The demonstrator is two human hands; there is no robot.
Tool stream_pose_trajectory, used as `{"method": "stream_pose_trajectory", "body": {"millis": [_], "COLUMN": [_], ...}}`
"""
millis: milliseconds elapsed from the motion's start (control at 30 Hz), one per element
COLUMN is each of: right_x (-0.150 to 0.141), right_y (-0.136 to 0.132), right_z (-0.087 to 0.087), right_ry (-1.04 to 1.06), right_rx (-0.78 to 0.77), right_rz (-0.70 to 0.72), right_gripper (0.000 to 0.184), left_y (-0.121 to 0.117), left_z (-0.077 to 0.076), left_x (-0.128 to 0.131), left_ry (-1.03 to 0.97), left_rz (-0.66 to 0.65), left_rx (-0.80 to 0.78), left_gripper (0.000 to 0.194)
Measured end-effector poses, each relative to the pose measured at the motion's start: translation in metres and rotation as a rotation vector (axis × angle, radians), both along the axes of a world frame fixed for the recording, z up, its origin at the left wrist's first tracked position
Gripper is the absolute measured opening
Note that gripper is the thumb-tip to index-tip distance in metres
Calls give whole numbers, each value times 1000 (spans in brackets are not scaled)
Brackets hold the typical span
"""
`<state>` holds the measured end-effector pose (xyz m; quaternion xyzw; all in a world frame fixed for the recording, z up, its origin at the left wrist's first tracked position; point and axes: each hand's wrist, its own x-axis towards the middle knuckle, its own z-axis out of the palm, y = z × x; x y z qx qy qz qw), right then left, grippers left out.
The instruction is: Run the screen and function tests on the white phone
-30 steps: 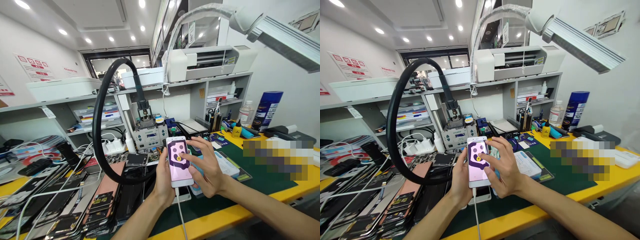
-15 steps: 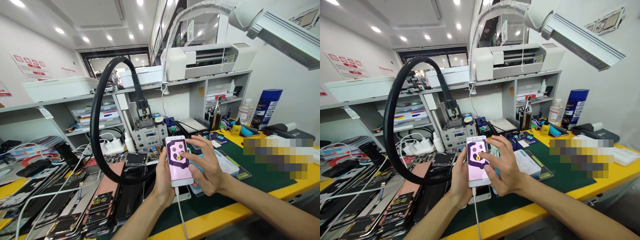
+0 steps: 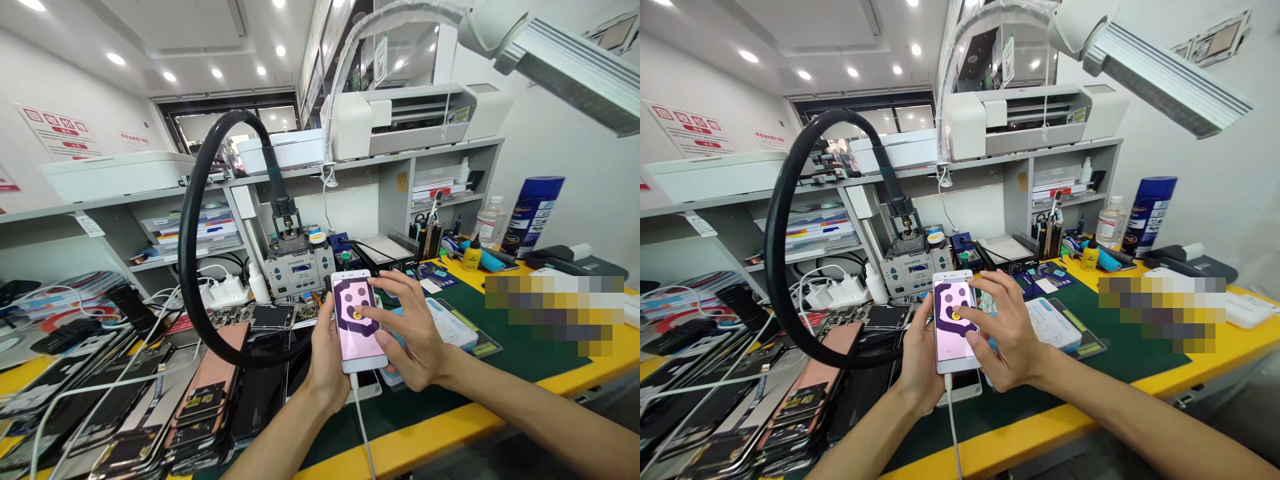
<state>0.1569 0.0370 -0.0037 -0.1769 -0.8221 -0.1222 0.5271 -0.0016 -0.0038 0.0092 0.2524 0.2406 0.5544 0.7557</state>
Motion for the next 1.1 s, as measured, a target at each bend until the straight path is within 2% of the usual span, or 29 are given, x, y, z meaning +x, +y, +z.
{"method": "stream_pose_trajectory", "body": {"millis": [267,500,833,1100], "right_x": [2,3,1,1], "right_y": [-7,-8,-7,-3], "right_z": [4,6,5,4], "right_ry": [79,93,98,105], "right_rx": [49,68,52,47], "right_rz": [60,49,58,38], "right_gripper": [29,27,27,37], "left_y": [-1,-2,-3,-4], "left_z": [1,1,2,4], "left_x": [1,-1,1,3], "left_ry": [28,33,26,20], "left_rz": [-17,-32,-30,12], "left_rx": [2,2,-18,-51], "left_gripper": [65,65,65,61]}}
